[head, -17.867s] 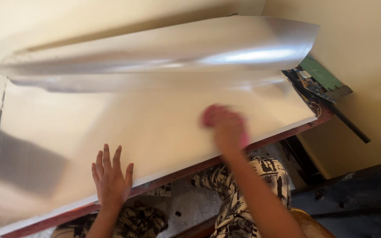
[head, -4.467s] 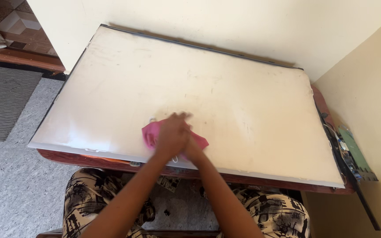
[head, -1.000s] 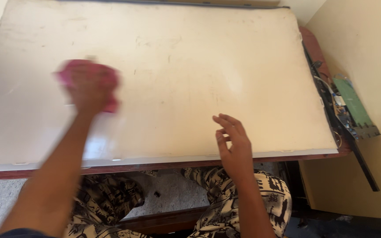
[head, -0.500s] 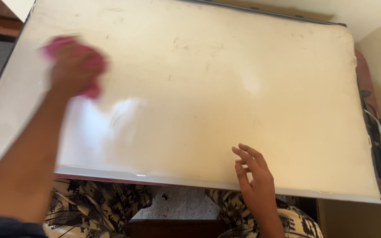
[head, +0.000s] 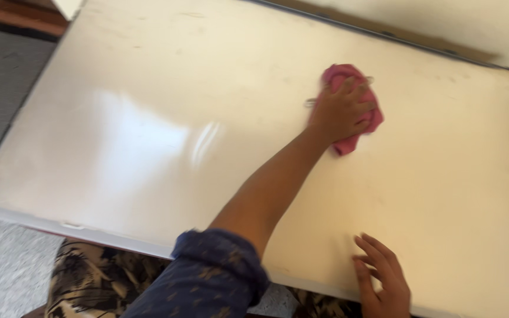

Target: The person wipes a white table surface with a pink cloth, then uses an orange brush to clean the edges and corners. The person repeatedly wipes different sections of the table and uses the brush to remove debris from the perimeter.

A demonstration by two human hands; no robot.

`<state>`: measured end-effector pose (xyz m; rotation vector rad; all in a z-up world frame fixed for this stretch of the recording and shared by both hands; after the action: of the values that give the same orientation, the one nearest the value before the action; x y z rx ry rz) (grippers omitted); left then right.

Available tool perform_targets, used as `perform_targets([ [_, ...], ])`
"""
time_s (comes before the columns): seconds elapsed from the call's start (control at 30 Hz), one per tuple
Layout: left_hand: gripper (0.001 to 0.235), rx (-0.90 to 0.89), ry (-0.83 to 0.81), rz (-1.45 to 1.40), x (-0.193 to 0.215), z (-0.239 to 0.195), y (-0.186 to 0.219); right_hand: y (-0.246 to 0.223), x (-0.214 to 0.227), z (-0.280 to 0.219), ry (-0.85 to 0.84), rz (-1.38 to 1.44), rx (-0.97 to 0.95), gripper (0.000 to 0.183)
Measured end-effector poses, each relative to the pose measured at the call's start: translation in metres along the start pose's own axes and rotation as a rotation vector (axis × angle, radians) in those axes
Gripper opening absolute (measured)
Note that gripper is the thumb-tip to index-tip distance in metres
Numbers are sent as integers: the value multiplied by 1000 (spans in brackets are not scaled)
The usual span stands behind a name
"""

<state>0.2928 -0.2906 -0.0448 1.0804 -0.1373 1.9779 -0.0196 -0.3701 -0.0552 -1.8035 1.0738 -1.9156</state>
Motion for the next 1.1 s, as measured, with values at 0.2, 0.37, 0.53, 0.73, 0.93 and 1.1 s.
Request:
perform_targets([
  [0.2, 52, 388, -108, 464, 33, 2, -159, 16, -9, 0, 29, -73, -19, 35],
  [0.37, 46, 553, -95, 624, 136, -97, -360, 17, -16, 1, 11, -60, -25, 36],
  [0.53, 47, 734, -215, 679, 209, -185, -437, 11, -21, 5, -46, -161, -28, 39],
  [0.73, 59, 844, -260, 623, 215, -216, -408, -1, -22, 5, -81, -139, -101, 40],
  [0.93, 51, 731, -163, 602, 214, -231, -313, -21, -16, 0, -59, -107, 0, 40],
  [1.1, 48, 693, -137, 591, 230, -255, -234, -22, -16, -2, -35, -142, 46, 40],
])
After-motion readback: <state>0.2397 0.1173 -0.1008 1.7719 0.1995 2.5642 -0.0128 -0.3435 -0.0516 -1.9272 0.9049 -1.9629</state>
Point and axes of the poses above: each hand's wrist, its own z-axis towards the middle knuckle, its own x-axis out of the back of the hand, y = z × x, the point moved 8 cm from there along z, towards the middle knuckle, and after that the axes turned 1 degree about -z, right-handed, at the moved point
